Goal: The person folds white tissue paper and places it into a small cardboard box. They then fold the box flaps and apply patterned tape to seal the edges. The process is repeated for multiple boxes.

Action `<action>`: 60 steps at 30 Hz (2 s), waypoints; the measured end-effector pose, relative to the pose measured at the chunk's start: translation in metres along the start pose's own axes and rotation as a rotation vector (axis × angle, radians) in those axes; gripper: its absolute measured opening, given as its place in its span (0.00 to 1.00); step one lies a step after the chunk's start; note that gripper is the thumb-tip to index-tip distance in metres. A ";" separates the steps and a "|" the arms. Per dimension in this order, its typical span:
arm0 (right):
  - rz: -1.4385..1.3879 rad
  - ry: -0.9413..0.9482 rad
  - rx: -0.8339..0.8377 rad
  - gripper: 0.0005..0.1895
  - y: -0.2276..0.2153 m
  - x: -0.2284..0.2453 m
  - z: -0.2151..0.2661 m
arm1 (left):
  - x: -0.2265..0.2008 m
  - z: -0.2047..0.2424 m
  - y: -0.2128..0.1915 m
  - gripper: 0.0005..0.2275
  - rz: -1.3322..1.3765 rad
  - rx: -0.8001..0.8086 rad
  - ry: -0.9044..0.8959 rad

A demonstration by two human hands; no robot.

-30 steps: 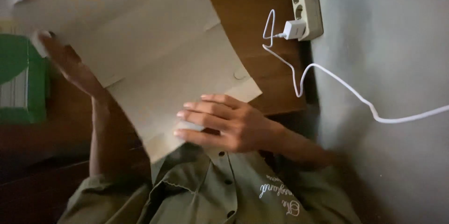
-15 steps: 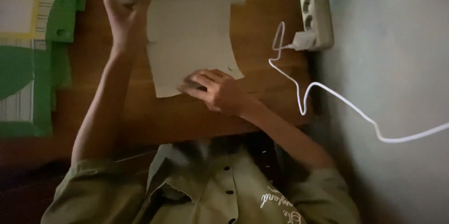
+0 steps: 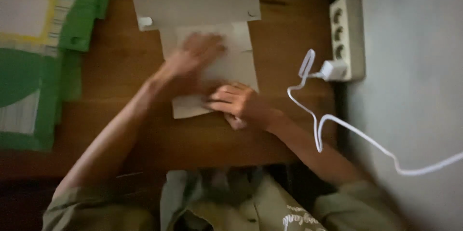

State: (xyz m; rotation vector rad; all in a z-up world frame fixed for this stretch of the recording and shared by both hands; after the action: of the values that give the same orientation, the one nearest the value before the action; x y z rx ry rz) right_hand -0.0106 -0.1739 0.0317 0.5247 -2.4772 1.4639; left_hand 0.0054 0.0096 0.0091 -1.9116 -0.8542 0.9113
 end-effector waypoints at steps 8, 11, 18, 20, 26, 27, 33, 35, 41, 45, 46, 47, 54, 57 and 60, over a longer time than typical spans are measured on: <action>-0.075 0.162 0.122 0.21 -0.015 -0.004 0.001 | -0.007 0.001 -0.013 0.31 -0.012 0.094 0.029; -0.011 0.259 0.153 0.22 -0.023 -0.012 0.009 | -0.007 0.001 -0.013 0.35 -0.008 0.101 0.057; -0.004 0.448 0.250 0.24 -0.036 -0.031 0.032 | -0.015 -0.001 -0.025 0.50 0.078 0.110 0.036; -0.028 0.452 0.268 0.24 -0.037 -0.029 0.029 | -0.016 0.000 -0.028 0.52 0.069 0.090 0.035; -0.043 0.520 0.301 0.24 -0.049 -0.026 0.034 | -0.018 -0.007 -0.029 0.55 0.053 0.143 0.035; -0.055 0.549 0.301 0.24 -0.052 -0.027 0.035 | -0.019 -0.007 -0.030 0.55 0.047 0.154 0.023; -0.126 0.496 0.239 0.21 -0.056 -0.032 0.036 | -0.013 -0.003 -0.021 0.56 0.025 0.135 0.038; -0.206 0.526 0.238 0.19 -0.064 -0.028 0.032 | -0.016 -0.001 -0.023 0.56 0.037 0.161 0.021; -0.357 0.547 0.180 0.13 -0.085 -0.032 0.021 | -0.014 -0.009 -0.030 0.55 0.024 0.154 0.053; -0.274 0.483 0.134 0.15 -0.077 -0.025 0.019 | -0.012 0.000 -0.022 0.54 0.099 0.123 0.075; -0.263 0.491 0.150 0.15 -0.072 -0.025 0.019 | -0.013 -0.001 -0.020 0.54 0.112 0.106 0.077; -0.228 0.496 0.140 0.18 -0.068 -0.025 0.019 | -0.014 -0.001 -0.016 0.55 0.092 0.130 0.043; -0.118 0.600 0.197 0.37 -0.056 -0.024 0.018 | -0.031 0.009 0.005 0.50 0.059 0.116 -0.044; -0.151 0.657 0.206 0.38 -0.064 -0.021 0.016 | -0.034 0.009 0.011 0.55 -0.022 0.123 -0.098; -0.172 0.681 0.239 0.41 -0.056 -0.033 0.024 | -0.034 0.012 0.012 0.54 -0.098 0.151 -0.079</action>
State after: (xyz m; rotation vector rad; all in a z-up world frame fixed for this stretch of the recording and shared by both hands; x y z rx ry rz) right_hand 0.0426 -0.2134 0.0533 0.2122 -1.7079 1.5477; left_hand -0.0192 -0.0188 0.0034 -1.7000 -0.8919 0.9696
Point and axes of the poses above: each hand's wrist, its own z-axis away from the middle knuckle, its own y-axis out of the palm, x = y × z, the point moved 4 cm from there along -z, towards the middle knuckle, and after that the axes turned 8 degrees about -z, right-handed, at the moved point
